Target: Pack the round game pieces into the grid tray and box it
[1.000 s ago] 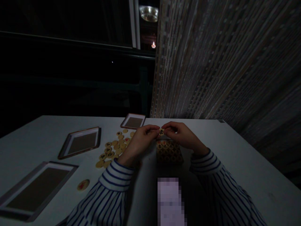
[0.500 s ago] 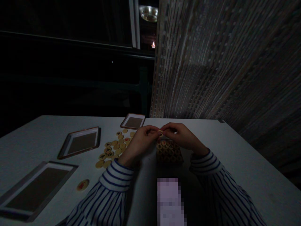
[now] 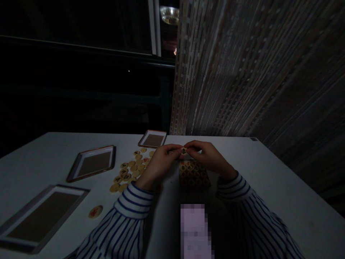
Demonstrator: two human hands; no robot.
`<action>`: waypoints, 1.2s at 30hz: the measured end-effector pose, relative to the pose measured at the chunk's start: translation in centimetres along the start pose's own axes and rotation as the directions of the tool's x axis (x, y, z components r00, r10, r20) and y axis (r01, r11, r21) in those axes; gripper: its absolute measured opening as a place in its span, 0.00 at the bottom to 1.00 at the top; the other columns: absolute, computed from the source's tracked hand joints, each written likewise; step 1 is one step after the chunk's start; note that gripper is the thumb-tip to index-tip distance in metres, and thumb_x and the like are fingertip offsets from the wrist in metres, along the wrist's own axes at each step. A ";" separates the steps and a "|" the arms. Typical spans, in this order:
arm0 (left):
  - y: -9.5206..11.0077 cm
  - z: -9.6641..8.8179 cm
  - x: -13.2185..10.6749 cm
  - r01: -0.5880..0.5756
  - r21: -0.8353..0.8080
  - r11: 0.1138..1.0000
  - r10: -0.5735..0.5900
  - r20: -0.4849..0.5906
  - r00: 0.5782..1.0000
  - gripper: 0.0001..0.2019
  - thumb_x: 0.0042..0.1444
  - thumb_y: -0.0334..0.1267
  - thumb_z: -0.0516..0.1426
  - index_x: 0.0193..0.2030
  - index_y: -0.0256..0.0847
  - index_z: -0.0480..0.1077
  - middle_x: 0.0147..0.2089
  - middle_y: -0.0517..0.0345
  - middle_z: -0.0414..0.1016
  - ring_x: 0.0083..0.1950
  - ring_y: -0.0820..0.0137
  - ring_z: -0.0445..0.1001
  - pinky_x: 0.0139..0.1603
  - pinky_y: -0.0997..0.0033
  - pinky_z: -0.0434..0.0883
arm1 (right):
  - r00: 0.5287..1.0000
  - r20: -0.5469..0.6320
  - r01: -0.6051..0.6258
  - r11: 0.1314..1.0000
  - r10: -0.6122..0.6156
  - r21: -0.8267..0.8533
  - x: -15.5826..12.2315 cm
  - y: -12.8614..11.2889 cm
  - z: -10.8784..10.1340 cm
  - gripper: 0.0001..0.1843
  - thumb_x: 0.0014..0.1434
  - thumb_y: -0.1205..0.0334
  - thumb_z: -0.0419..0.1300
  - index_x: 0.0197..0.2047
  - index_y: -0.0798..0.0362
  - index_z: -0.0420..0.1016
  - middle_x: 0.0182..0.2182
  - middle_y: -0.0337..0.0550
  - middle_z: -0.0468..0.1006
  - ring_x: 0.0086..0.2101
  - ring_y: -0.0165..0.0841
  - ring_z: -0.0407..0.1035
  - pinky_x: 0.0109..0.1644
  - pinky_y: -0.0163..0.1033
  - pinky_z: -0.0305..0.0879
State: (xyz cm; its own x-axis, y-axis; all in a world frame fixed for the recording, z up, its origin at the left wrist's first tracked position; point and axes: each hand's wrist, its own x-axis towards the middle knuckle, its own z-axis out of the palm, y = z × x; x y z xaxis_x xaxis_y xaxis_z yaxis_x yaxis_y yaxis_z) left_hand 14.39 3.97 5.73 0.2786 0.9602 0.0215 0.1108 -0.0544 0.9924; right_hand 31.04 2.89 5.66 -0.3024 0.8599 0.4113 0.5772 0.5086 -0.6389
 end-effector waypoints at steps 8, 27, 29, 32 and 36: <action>-0.3 -0.1 0.2 -0.011 -0.054 0.998 0.009 -0.032 0.999 0.09 0.47 0.37 0.58 0.35 0.35 0.73 0.29 0.56 0.76 0.34 0.70 0.74 0.33 0.74 0.69 | 0.991 0.015 0.136 0.965 -0.136 -0.223 0.0 -0.6 0.2 0.14 0.53 0.59 0.59 0.44 0.54 0.72 0.37 0.44 0.76 0.37 0.33 0.67 0.42 0.39 0.61; -1.5 -0.7 1.0 -0.058 0.220 0.974 0.075 -0.069 0.995 0.15 0.51 0.38 0.54 0.44 0.34 0.71 0.33 0.52 0.77 0.34 0.69 0.74 0.34 0.71 0.70 | 0.985 0.071 0.171 0.844 -0.157 -0.508 0.0 1.0 0.9 0.15 0.57 0.57 0.54 0.46 0.55 0.70 0.40 0.45 0.76 0.40 0.35 0.67 0.45 0.40 0.57; -2.0 -1.0 1.2 -0.061 0.299 0.952 0.086 -0.070 0.994 0.17 0.52 0.39 0.53 0.47 0.34 0.69 0.33 0.52 0.77 0.34 0.68 0.74 0.34 0.70 0.70 | 0.990 0.096 0.140 0.853 -0.106 -0.502 0.0 1.4 1.0 0.16 0.57 0.57 0.54 0.46 0.55 0.70 0.40 0.45 0.76 0.41 0.34 0.67 0.45 0.39 0.57; -2.6 -1.2 1.4 -0.110 0.435 0.894 0.146 -0.052 0.988 0.17 0.52 0.38 0.52 0.47 0.34 0.69 0.37 0.49 0.77 0.38 0.66 0.74 0.39 0.69 0.69 | 0.987 0.161 0.104 0.859 -0.026 -0.501 0.0 1.9 1.1 0.17 0.59 0.57 0.51 0.47 0.55 0.70 0.40 0.45 0.76 0.41 0.33 0.68 0.46 0.37 0.57; -2.5 -1.2 1.2 -0.149 0.583 0.799 0.202 -0.027 0.979 0.17 0.53 0.37 0.51 0.47 0.33 0.69 0.42 0.47 0.76 0.43 0.64 0.73 0.45 0.66 0.67 | 0.972 0.223 0.064 0.835 0.072 -0.546 0.1 2.3 1.4 0.18 0.60 0.55 0.49 0.47 0.54 0.71 0.40 0.45 0.77 0.41 0.33 0.68 0.45 0.36 0.57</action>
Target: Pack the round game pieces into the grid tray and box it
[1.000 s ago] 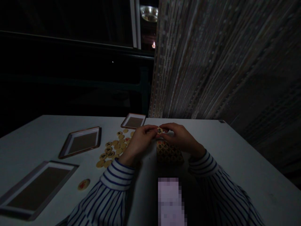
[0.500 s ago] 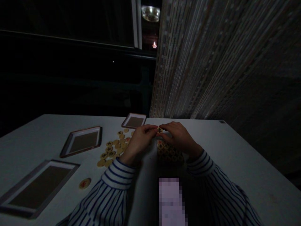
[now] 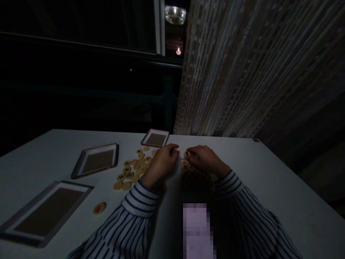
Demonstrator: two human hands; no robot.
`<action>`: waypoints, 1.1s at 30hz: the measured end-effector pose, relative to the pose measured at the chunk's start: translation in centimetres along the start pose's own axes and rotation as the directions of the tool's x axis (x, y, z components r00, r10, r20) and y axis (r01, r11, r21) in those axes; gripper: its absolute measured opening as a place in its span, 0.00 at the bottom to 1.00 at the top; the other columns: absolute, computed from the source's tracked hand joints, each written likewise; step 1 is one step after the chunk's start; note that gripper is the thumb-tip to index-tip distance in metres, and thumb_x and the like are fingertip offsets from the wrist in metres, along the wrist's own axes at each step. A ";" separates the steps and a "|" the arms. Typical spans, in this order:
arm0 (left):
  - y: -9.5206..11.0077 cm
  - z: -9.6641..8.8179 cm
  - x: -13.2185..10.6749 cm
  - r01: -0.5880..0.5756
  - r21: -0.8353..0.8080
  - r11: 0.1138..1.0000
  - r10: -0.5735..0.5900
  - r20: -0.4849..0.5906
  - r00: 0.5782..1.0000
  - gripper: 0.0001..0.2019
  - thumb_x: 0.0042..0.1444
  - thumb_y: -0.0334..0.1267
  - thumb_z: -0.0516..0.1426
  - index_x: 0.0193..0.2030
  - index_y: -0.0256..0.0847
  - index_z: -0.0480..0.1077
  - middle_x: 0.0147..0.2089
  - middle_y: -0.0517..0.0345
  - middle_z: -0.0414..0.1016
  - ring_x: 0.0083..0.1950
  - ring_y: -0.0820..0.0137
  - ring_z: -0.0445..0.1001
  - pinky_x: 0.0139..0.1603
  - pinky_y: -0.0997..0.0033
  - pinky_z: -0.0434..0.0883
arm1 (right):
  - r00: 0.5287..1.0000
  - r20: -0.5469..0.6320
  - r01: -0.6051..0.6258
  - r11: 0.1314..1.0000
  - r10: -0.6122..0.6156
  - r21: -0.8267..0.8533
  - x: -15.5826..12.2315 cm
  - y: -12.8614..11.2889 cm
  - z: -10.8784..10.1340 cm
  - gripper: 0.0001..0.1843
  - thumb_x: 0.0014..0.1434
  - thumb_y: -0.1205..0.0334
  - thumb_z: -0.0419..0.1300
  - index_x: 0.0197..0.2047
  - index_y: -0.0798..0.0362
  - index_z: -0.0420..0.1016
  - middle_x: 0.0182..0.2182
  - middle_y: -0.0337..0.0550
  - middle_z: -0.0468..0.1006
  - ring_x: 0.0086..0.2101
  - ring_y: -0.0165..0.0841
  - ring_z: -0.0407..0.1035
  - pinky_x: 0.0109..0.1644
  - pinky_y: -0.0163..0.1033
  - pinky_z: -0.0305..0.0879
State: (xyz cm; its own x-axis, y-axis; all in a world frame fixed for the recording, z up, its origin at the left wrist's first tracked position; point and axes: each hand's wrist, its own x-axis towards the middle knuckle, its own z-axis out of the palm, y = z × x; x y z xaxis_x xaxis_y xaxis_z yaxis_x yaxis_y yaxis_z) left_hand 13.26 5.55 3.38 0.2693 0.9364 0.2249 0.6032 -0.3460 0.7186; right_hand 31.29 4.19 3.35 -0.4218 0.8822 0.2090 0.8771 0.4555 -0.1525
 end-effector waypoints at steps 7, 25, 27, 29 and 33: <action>0.1 -0.5 -0.1 -0.012 0.075 0.997 0.011 0.008 1.000 0.17 0.54 0.36 0.49 0.48 0.34 0.69 0.43 0.48 0.76 0.45 0.65 0.73 0.47 0.67 0.67 | 0.993 0.121 0.003 0.993 0.012 -0.121 0.2 0.2 0.9 0.17 0.59 0.56 0.50 0.46 0.52 0.71 0.40 0.45 0.77 0.40 0.36 0.70 0.41 0.36 0.58; 0.2 -1.4 -0.2 -0.008 0.110 0.994 0.008 0.004 1.000 0.16 0.54 0.37 0.49 0.48 0.35 0.69 0.46 0.49 0.75 0.48 0.65 0.72 0.49 0.69 0.66 | 0.949 0.315 0.060 0.973 0.014 -0.224 1.4 0.1 0.4 0.16 0.58 0.57 0.48 0.44 0.51 0.73 0.40 0.47 0.77 0.41 0.37 0.69 0.41 0.36 0.59; 0.2 -1.5 -0.2 -0.009 0.103 0.995 0.008 0.004 1.000 0.17 0.54 0.37 0.49 0.48 0.35 0.69 0.46 0.48 0.75 0.48 0.65 0.72 0.49 0.68 0.66 | 0.950 0.312 0.062 0.973 0.011 -0.223 1.4 0.0 0.3 0.16 0.58 0.58 0.49 0.43 0.51 0.73 0.39 0.47 0.77 0.41 0.37 0.70 0.41 0.36 0.59; 0.2 -1.5 -0.2 -0.012 0.102 0.995 0.012 0.004 1.000 0.17 0.55 0.37 0.49 0.48 0.34 0.69 0.46 0.48 0.75 0.48 0.64 0.71 0.49 0.68 0.66 | 0.951 0.309 0.066 0.974 0.004 -0.218 1.4 0.0 0.3 0.15 0.58 0.60 0.49 0.43 0.51 0.74 0.39 0.47 0.77 0.41 0.37 0.70 0.42 0.36 0.59; 0.2 -1.6 -0.1 -0.008 0.103 0.995 0.007 0.010 1.000 0.17 0.55 0.37 0.49 0.48 0.35 0.69 0.47 0.49 0.75 0.49 0.65 0.71 0.50 0.69 0.66 | 0.945 0.327 0.060 0.977 0.011 -0.206 1.5 -0.1 0.2 0.14 0.58 0.59 0.50 0.42 0.51 0.75 0.39 0.47 0.78 0.41 0.37 0.70 0.42 0.36 0.60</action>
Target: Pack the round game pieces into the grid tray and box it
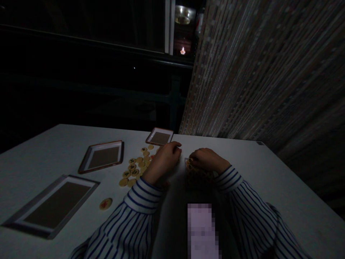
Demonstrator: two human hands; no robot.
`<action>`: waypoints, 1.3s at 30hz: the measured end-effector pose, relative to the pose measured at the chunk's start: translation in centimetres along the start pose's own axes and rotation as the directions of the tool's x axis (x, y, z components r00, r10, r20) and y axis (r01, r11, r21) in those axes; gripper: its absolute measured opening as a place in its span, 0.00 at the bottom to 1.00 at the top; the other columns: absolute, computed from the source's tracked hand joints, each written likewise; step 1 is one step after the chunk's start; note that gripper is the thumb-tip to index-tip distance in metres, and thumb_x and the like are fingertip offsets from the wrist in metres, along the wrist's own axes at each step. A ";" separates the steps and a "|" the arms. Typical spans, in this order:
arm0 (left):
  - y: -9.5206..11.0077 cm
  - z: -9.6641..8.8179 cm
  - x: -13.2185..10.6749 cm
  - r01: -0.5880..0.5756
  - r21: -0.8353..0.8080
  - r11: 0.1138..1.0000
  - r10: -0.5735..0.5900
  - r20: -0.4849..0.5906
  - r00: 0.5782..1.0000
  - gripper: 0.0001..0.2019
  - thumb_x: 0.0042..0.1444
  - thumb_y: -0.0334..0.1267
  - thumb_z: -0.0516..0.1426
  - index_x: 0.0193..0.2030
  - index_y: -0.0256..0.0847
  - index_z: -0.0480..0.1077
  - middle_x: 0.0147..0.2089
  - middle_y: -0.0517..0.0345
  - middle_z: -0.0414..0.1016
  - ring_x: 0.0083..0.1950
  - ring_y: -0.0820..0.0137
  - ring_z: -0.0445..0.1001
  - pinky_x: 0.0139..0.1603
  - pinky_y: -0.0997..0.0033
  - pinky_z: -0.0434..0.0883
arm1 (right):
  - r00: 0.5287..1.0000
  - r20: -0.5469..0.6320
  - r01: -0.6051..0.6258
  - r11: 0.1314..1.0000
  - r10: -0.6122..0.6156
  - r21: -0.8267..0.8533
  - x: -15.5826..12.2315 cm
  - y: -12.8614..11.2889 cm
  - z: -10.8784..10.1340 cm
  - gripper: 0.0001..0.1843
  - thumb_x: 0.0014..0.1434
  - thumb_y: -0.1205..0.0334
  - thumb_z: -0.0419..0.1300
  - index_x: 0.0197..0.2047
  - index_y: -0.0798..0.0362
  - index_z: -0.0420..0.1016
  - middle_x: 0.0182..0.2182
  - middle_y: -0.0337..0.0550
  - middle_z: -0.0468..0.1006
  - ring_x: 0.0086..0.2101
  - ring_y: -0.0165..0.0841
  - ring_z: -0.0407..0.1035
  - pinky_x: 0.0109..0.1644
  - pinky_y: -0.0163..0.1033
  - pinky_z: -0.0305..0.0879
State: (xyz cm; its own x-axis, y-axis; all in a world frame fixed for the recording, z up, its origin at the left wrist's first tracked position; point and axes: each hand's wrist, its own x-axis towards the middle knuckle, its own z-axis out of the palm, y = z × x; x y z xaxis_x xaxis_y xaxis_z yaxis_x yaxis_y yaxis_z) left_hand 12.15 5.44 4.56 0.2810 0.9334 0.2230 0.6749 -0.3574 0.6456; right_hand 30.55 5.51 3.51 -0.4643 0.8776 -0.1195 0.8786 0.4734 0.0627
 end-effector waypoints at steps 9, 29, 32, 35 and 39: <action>0.0 -0.1 0.0 -0.010 -0.017 1.000 0.010 0.012 1.000 0.17 0.55 0.36 0.49 0.49 0.34 0.69 0.47 0.48 0.74 0.49 0.64 0.71 0.50 0.68 0.66 | 1.000 -0.007 -0.004 1.000 0.004 0.029 0.0 0.0 0.1 0.15 0.58 0.59 0.50 0.42 0.52 0.75 0.39 0.47 0.78 0.41 0.37 0.70 0.41 0.36 0.60; 0.0 0.0 0.0 -0.028 -0.010 1.000 0.028 0.019 0.999 0.17 0.55 0.38 0.49 0.48 0.35 0.69 0.47 0.49 0.74 0.49 0.65 0.71 0.51 0.68 0.65 | 1.000 0.000 0.014 0.999 -0.014 0.053 0.0 0.1 0.2 0.15 0.58 0.62 0.50 0.46 0.49 0.73 0.42 0.46 0.77 0.43 0.37 0.70 0.43 0.36 0.60; 0.1 -0.1 -0.1 -0.024 -0.013 1.000 0.024 0.016 1.000 0.17 0.55 0.37 0.49 0.48 0.35 0.69 0.47 0.49 0.74 0.49 0.65 0.71 0.51 0.68 0.65 | 1.000 -0.009 0.028 0.998 -0.027 0.048 0.0 0.1 0.1 0.15 0.58 0.62 0.50 0.46 0.49 0.73 0.41 0.45 0.77 0.42 0.37 0.70 0.42 0.37 0.60; 0.2 -0.1 -0.1 -0.019 -0.008 1.000 0.019 0.020 1.000 0.16 0.55 0.37 0.49 0.48 0.35 0.69 0.46 0.49 0.75 0.48 0.65 0.72 0.50 0.68 0.66 | 1.000 -0.009 0.027 0.998 -0.027 0.051 0.0 0.1 0.2 0.15 0.58 0.62 0.50 0.45 0.49 0.73 0.41 0.45 0.77 0.42 0.37 0.70 0.43 0.37 0.60; 0.4 -0.3 -0.1 -0.015 -0.001 1.000 0.015 0.016 1.000 0.16 0.55 0.36 0.49 0.47 0.36 0.70 0.46 0.50 0.75 0.48 0.66 0.72 0.50 0.69 0.66 | 1.000 0.004 0.014 0.999 -0.014 0.044 0.1 0.1 0.3 0.15 0.58 0.62 0.50 0.45 0.49 0.73 0.41 0.45 0.77 0.42 0.36 0.70 0.43 0.37 0.60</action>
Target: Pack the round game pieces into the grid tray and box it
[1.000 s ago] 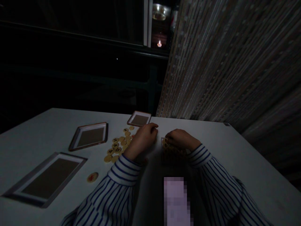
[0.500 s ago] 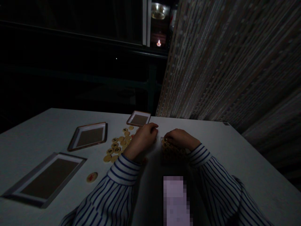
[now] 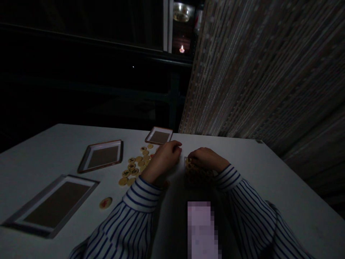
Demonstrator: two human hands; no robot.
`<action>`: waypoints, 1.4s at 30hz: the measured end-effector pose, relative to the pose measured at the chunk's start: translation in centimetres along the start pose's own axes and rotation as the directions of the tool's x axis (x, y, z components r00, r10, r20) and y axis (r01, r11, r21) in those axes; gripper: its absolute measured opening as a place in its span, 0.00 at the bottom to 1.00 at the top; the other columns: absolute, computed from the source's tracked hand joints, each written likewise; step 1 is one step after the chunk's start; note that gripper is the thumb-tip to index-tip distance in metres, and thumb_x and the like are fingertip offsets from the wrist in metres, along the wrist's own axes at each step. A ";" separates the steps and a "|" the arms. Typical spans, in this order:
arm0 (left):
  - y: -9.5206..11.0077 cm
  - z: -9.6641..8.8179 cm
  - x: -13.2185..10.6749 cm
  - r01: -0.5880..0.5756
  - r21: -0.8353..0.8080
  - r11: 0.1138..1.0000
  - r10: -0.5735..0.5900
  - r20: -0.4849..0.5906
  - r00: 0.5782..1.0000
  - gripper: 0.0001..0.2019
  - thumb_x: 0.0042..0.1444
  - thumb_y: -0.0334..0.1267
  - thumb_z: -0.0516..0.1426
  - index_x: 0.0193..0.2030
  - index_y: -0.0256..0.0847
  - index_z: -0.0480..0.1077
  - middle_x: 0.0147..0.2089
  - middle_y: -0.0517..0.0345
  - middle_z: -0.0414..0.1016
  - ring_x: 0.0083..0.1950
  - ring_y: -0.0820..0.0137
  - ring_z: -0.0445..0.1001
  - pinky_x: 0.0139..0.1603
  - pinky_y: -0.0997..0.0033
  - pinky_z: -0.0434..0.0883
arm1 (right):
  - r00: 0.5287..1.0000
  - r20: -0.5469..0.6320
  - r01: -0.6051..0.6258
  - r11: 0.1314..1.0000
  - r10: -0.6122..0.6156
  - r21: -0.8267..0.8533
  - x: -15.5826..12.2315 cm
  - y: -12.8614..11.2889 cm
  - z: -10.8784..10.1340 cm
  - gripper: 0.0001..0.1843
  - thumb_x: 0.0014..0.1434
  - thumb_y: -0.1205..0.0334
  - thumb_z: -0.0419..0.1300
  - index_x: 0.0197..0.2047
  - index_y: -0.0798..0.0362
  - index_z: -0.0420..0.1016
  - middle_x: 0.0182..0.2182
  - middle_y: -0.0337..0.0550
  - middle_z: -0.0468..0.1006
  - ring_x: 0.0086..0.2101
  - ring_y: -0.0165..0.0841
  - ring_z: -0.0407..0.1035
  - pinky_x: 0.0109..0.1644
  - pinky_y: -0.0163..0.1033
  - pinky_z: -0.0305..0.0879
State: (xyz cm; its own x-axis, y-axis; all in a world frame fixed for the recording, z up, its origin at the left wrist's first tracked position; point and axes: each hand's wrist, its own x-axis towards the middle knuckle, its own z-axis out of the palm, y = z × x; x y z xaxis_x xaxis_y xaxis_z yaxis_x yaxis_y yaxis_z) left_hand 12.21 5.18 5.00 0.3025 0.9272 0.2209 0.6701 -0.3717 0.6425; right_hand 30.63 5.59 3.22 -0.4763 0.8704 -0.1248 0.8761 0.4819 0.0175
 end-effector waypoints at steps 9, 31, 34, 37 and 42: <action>-0.3 0.1 0.1 -0.021 -0.016 1.000 0.021 -0.001 1.000 0.17 0.55 0.38 0.49 0.47 0.34 0.70 0.46 0.48 0.75 0.48 0.65 0.72 0.50 0.68 0.65 | 1.000 -0.003 0.006 1.000 -0.006 -0.014 0.0 -0.1 -0.1 0.15 0.58 0.62 0.50 0.46 0.50 0.73 0.41 0.46 0.77 0.43 0.37 0.70 0.44 0.37 0.60; -1.4 -0.7 0.4 -0.022 -0.055 0.998 0.022 0.003 1.000 0.15 0.53 0.40 0.49 0.41 0.36 0.72 0.41 0.52 0.76 0.41 0.65 0.73 0.44 0.68 0.68 | 0.952 -0.292 -0.072 0.995 0.088 0.065 -4.2 0.3 -3.1 0.16 0.61 0.60 0.46 0.42 0.50 0.73 0.38 0.42 0.78 0.39 0.34 0.70 0.42 0.35 0.59; -1.4 -1.3 0.3 -0.034 -0.055 0.998 0.033 -0.019 0.999 0.14 0.52 0.41 0.49 0.37 0.37 0.72 0.37 0.53 0.77 0.38 0.65 0.73 0.40 0.69 0.68 | 0.941 -0.327 -0.068 0.995 0.087 0.070 -4.5 0.2 -3.3 0.15 0.61 0.60 0.46 0.42 0.50 0.73 0.38 0.42 0.77 0.39 0.34 0.70 0.41 0.35 0.60; -1.5 -1.8 0.3 -0.023 -0.056 0.998 0.021 -0.035 0.999 0.14 0.52 0.42 0.50 0.36 0.37 0.72 0.36 0.54 0.77 0.37 0.66 0.73 0.39 0.70 0.68 | 0.936 -0.341 -0.064 0.996 0.083 0.067 -4.7 0.1 -3.5 0.15 0.61 0.60 0.46 0.41 0.50 0.72 0.38 0.42 0.77 0.39 0.34 0.70 0.41 0.35 0.60; -1.7 -1.9 0.4 -0.043 -0.071 0.997 0.040 -0.039 0.998 0.14 0.52 0.43 0.50 0.35 0.37 0.72 0.35 0.55 0.76 0.36 0.67 0.73 0.36 0.71 0.67 | 0.933 -0.347 -0.078 0.994 0.098 0.071 -5.0 0.2 -3.8 0.15 0.61 0.60 0.46 0.41 0.51 0.72 0.38 0.42 0.77 0.38 0.33 0.70 0.41 0.35 0.59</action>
State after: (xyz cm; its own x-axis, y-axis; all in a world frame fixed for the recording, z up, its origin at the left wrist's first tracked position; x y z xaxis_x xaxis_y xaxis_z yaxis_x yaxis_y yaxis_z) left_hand 9.88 6.30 5.39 0.3029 0.9125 0.2750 0.6063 -0.4071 0.6831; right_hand 32.85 1.73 7.60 -0.3842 0.8942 0.2299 0.9138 0.4038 -0.0435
